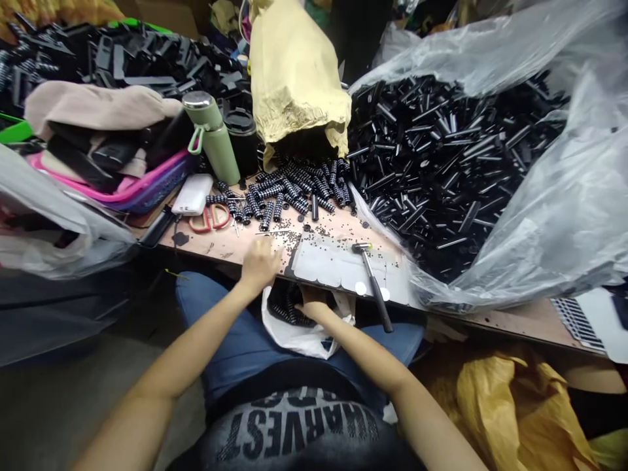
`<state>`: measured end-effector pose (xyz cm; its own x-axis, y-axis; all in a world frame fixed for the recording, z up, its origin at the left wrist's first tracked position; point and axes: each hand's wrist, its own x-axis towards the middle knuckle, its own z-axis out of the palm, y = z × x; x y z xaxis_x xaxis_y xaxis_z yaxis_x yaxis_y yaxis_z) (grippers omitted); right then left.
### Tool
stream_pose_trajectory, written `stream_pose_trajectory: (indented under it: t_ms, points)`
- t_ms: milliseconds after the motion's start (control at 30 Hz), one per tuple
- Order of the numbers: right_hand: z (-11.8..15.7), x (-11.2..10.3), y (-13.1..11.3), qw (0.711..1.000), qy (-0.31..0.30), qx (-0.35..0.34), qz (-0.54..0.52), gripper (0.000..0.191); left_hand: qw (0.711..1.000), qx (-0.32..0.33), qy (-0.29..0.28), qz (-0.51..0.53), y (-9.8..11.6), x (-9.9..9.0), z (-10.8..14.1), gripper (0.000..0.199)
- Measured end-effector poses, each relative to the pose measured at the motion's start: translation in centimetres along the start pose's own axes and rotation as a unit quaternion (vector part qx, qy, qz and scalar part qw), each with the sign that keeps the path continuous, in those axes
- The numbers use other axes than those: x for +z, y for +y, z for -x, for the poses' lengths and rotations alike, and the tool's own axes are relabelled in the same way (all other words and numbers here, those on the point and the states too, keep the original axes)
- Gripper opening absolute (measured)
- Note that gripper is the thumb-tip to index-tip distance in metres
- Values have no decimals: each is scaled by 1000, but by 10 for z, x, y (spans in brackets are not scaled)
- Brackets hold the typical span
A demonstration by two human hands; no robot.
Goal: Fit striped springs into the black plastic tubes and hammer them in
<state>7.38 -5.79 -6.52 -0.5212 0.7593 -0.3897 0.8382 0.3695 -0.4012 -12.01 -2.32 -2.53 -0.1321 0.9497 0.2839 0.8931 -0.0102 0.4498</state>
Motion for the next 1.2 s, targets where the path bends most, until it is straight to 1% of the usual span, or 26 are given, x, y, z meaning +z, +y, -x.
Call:
stream_pose_trajectory:
  t_ms: [33,67,133,167,200,233,300,333,367,433,500,567,600,633,667,733,767,800,833,867,900,933,1000,1067,1133,1200]
  points:
    - [1,-4,-3,1000,-17,-6,5,44,998,-53,32,-23,-3,2,-24,37]
    - [4,-12,-6,999,-35,-24,3,40,994,-90,42,-44,-7,6,-44,38]
    - [6,-37,-7,994,-49,-92,-32,28,987,-134,27,-80,-13,15,-73,34]
    - [4,-53,-6,989,-32,-130,-56,25,985,-144,15,-92,-15,18,-81,32]
    - [-2,-72,-4,983,4,-163,-81,25,984,-148,6,-97,-17,20,-86,30]
    - [-13,-92,-1,979,59,-174,-91,26,985,-146,6,-95,-18,19,-87,29]
    - [-44,-128,8,972,187,-124,-62,26,989,-131,36,-63,-18,9,-83,29]
    - [-63,-143,13,968,228,-96,-47,24,990,-118,62,-34,-15,2,-79,30]
    - [-81,-155,19,965,246,-81,-40,21,991,-103,90,0,-12,-6,-74,30]
    - [-111,-169,27,965,246,-77,-47,20,987,-63,124,78,-1,-17,-62,27]
    - [-125,-174,31,966,235,-87,-58,19,983,-6,109,147,12,-16,-50,24]
    - [-123,-177,34,960,244,-96,-96,17,975,37,64,209,23,-4,-40,22]
    - [-118,-179,36,953,246,-101,-146,16,968,41,45,242,28,3,-37,21]
    - [-110,-182,39,939,240,-106,-222,14,960,31,38,275,33,10,-36,21]
    - [-101,-186,43,919,214,-108,-313,13,951,15,41,305,37,16,-36,21]
    - [-83,-194,54,860,109,-100,-488,17,938,-4,38,346,45,19,-41,25]
    - [-74,-198,60,834,45,-89,-543,22,934,2,13,358,50,18,-45,27]
    - [-67,-200,64,814,-7,-76,-576,26,928,15,-35,371,55,16,-49,28]
    - [-61,-201,68,803,-39,-63,-591,30,916,26,-98,389,60,13,-53,29]
    - [-55,-200,69,802,-42,-53,-593,34,898,21,-159,410,66,11,-57,30]
    - [-50,-198,68,811,-15,-51,-583,37,876,-4,-207,435,71,10,-59,31]
    - [-45,-194,65,829,32,-59,-555,43,854,-46,-236,461,76,10,-60,32]
    - [-33,-185,56,882,139,-104,-437,66,816,-140,-250,502,83,11,-60,34]
    - [-21,-175,45,930,198,-157,-266,95,793,-190,-254,520,88,14,-57,35]
    - [-11,-165,38,954,204,-180,-125,108,785,-195,-258,528,91,16,-53,37]
    - [-5,-156,37,958,216,-175,-68,106,757,-196,-265,565,93,15,-52,37]
